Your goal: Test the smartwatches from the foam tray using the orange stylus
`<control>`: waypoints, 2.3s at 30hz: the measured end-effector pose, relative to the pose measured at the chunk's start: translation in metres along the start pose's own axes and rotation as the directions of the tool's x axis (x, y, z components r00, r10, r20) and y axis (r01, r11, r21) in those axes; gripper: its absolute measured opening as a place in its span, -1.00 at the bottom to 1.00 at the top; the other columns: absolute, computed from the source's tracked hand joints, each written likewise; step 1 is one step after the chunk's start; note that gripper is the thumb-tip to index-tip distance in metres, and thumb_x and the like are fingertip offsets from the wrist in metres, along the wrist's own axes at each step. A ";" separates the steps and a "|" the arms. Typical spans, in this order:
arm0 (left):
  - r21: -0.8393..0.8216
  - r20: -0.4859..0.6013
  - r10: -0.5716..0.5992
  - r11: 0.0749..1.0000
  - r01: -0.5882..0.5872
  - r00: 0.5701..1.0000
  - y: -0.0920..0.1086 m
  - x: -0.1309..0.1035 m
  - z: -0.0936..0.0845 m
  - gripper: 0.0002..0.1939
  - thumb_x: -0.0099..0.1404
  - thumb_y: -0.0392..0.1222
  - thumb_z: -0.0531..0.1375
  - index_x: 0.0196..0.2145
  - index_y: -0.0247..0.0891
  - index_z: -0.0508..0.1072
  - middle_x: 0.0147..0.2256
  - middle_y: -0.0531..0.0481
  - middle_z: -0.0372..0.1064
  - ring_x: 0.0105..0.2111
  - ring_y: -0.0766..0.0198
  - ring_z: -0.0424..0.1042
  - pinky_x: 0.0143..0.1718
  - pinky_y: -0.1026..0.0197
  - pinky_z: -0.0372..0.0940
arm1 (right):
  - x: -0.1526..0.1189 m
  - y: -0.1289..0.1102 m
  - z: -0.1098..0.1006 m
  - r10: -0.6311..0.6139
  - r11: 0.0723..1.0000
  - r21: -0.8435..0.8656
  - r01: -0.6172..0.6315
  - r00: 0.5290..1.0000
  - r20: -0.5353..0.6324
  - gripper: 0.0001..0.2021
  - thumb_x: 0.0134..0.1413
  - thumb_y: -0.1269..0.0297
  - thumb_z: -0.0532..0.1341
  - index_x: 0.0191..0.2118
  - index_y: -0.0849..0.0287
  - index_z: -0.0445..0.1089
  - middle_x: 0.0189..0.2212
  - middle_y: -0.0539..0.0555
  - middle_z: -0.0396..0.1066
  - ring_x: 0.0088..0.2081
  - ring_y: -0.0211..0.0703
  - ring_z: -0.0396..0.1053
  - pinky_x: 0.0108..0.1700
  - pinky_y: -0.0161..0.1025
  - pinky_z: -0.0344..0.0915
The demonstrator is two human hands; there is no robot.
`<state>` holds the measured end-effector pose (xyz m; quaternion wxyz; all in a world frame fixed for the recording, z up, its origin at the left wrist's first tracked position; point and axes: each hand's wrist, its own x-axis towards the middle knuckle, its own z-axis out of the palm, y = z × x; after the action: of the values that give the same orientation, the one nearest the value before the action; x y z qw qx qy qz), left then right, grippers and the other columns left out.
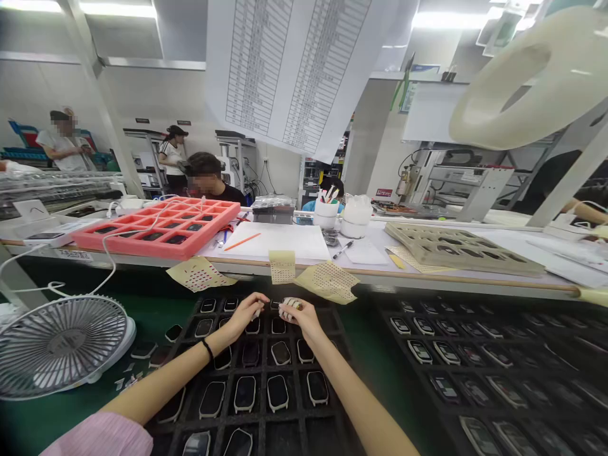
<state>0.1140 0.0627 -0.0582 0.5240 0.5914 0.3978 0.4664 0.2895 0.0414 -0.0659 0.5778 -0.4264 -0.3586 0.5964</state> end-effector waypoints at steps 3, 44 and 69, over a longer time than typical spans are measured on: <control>0.148 0.110 0.082 0.984 -0.098 0.991 0.001 0.010 0.022 -0.83 0.08 -0.41 0.05 -0.41 -0.27 0.41 -0.45 0.09 0.31 -0.44 0.35 0.28 -0.35 0.32 0.20 | -0.010 -0.010 -0.016 -0.027 0.999 -0.034 0.026 0.999 -0.030 -0.59 -0.54 0.26 0.49 -0.39 0.23 0.48 -0.52 0.04 0.50 -0.41 -0.07 0.48 -0.31 -0.16 0.45; 0.580 0.580 0.213 0.570 -0.582 0.786 0.017 0.029 0.070 -0.44 -0.04 -0.09 0.36 -0.06 -0.25 0.36 -0.13 -0.10 0.43 -0.14 0.05 0.40 -0.13 0.16 0.23 | -0.009 -0.020 -0.064 -0.138 0.965 -0.238 0.107 0.983 -0.121 -0.69 -0.01 0.06 0.11 -0.21 0.18 0.32 -0.56 0.02 0.44 -0.54 -0.11 0.45 -0.46 -0.16 0.39; 0.669 0.606 0.191 0.402 -0.625 0.772 -0.015 0.078 0.096 -0.60 0.25 -0.05 0.13 0.03 -0.17 0.31 0.10 -0.11 0.22 0.10 0.07 0.19 0.11 0.06 0.08 | 0.000 0.004 -0.085 -0.576 0.420 -0.846 0.328 0.817 0.031 -0.69 0.11 0.20 -0.02 -0.08 0.18 0.28 -0.63 -0.05 0.34 -0.56 -0.12 0.34 -0.46 -0.28 0.23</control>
<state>0.2262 0.1158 -0.0641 0.1072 0.9361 0.2801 0.1836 0.3664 0.0352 -0.1022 0.4922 -0.6056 -0.6145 0.1154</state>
